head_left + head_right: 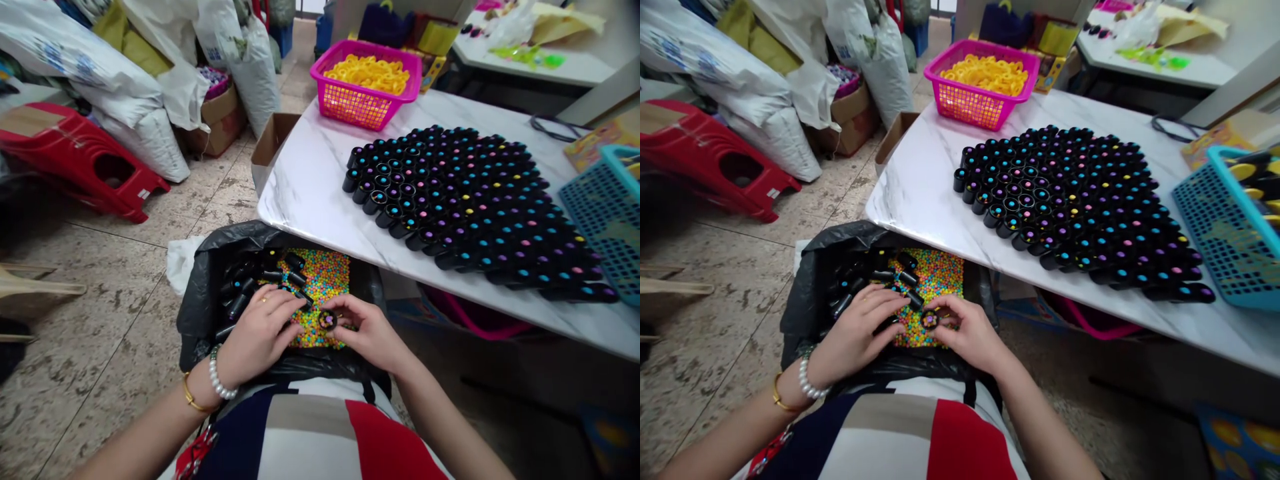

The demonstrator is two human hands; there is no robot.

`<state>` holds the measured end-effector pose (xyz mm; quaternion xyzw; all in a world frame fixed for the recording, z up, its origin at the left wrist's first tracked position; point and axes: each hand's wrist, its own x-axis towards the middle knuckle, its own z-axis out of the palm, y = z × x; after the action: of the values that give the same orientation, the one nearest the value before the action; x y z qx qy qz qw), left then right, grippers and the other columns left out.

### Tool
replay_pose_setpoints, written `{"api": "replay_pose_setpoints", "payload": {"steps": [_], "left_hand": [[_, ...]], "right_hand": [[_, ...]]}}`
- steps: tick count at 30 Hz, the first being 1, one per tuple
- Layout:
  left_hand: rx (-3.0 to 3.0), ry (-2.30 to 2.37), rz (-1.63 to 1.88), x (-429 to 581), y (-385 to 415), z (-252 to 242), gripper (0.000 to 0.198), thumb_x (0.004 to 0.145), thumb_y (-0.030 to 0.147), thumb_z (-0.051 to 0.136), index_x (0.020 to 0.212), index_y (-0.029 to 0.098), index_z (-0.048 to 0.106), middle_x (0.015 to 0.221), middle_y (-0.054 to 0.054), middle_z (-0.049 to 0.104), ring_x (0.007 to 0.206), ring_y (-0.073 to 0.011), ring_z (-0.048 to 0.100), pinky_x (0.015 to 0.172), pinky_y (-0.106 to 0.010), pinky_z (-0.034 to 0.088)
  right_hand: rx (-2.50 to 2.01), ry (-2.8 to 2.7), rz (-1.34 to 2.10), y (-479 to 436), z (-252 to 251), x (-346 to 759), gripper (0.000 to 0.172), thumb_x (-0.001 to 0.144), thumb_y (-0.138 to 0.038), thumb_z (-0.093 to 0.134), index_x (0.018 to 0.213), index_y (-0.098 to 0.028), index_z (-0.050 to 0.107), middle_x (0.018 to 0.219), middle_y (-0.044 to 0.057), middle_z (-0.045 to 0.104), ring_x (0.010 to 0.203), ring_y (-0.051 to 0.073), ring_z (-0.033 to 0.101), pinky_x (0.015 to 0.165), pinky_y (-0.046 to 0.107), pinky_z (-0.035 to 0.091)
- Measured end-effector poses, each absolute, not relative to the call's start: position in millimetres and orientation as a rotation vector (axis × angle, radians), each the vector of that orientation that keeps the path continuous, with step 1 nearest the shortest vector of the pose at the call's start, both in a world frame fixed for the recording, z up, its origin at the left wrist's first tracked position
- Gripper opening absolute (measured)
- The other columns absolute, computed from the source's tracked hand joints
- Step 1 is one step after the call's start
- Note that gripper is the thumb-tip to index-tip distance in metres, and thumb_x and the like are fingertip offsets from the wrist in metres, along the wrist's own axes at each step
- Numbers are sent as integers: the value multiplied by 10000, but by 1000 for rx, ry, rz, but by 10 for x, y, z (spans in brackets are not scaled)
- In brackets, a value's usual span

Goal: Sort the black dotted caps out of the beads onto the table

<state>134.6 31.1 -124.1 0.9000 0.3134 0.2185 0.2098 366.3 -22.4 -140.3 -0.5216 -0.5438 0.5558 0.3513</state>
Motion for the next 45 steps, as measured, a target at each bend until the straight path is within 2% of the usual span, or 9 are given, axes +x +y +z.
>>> {"api": "replay_pose_setpoints", "payload": {"steps": [3, 10, 21, 25, 28, 32, 35, 41, 45], "left_hand": [[2317, 828, 724, 1424, 268, -1217, 379, 864, 206, 643, 1232, 159, 566, 1107, -93, 677, 1043, -209, 600, 964, -397, 466], [2217, 934, 731, 1392, 259, -1288, 404, 850, 205, 664, 1242, 181, 569, 1139, -94, 666, 1058, -217, 600, 926, -384, 492], [1992, 949, 773, 1446, 182, -1274, 339, 804, 158, 696, 1132, 185, 614, 1071, -81, 646, 1004, -193, 615, 885, -337, 517], [2070, 1033, 905, 1365, 231, -1231, 320, 791, 84, 651, 1084, 171, 558, 1188, -112, 615, 1117, -219, 580, 967, -369, 482], [2364, 1038, 755, 1307, 291, -1251, 323, 809, 37, 575, 1114, 138, 534, 1099, -125, 638, 1072, -252, 580, 956, -421, 487], [2629, 1017, 598, 1317, 327, -1300, 283, 851, 32, 503, 1117, 113, 558, 1081, -145, 633, 1049, -286, 560, 955, -473, 481], [2619, 968, 599, 1362, 305, -1319, 289, 883, 50, 477, 1154, 118, 552, 1108, -142, 625, 1051, -274, 557, 963, -462, 481], [2245, 940, 628, 1398, 265, -1319, 348, 863, 47, 536, 1183, 183, 528, 1128, -88, 648, 1062, -215, 599, 944, -379, 498], [1996, 990, 628, 1420, 234, -1295, 346, 838, 112, 621, 1162, 215, 556, 1015, -32, 693, 855, -169, 662, 792, -313, 539]], "right_hand": [[-1258, -1389, 1459, -200, -1413, 3608, 293, 811, -164, 627, 1092, -225, 567, 1029, 27, 640, 884, 155, 639, 769, 278, 531], [-1404, -1915, 871, -139, -1457, 3618, 326, 783, -25, 531, 1044, -208, 595, 1031, 50, 638, 999, 186, 594, 901, 340, 475], [-1382, -1583, 1175, -197, -1363, 3375, 327, 795, -74, 571, 1075, -243, 579, 1003, 6, 654, 831, 128, 668, 756, 248, 553], [-1419, -1617, 1055, -142, -1357, 3459, 300, 827, -119, 570, 1102, -237, 594, 1071, 38, 660, 918, 156, 667, 809, 284, 558], [-1523, -1665, 903, -96, -1387, 3498, 198, 818, -169, 596, 1003, -217, 649, 1047, 60, 666, 947, 198, 652, 879, 365, 535], [-1461, -1181, 1469, -71, -1456, 3352, 231, 837, -320, 605, 1020, -187, 655, 937, 63, 692, 826, 188, 690, 823, 388, 576], [-1215, -749, 1841, -60, -1481, 3199, 351, 795, -369, 664, 1087, -175, 654, 985, 60, 707, 907, 181, 702, 923, 387, 550], [-1245, -696, 1858, -89, -1325, 3207, 367, 738, -396, 743, 1044, -196, 717, 980, 22, 723, 925, 177, 697, 954, 386, 544], [-1306, -737, 1816, -143, -1185, 3323, 331, 733, -366, 757, 1012, -193, 713, 881, 17, 735, 834, 168, 710, 859, 356, 580]]}}
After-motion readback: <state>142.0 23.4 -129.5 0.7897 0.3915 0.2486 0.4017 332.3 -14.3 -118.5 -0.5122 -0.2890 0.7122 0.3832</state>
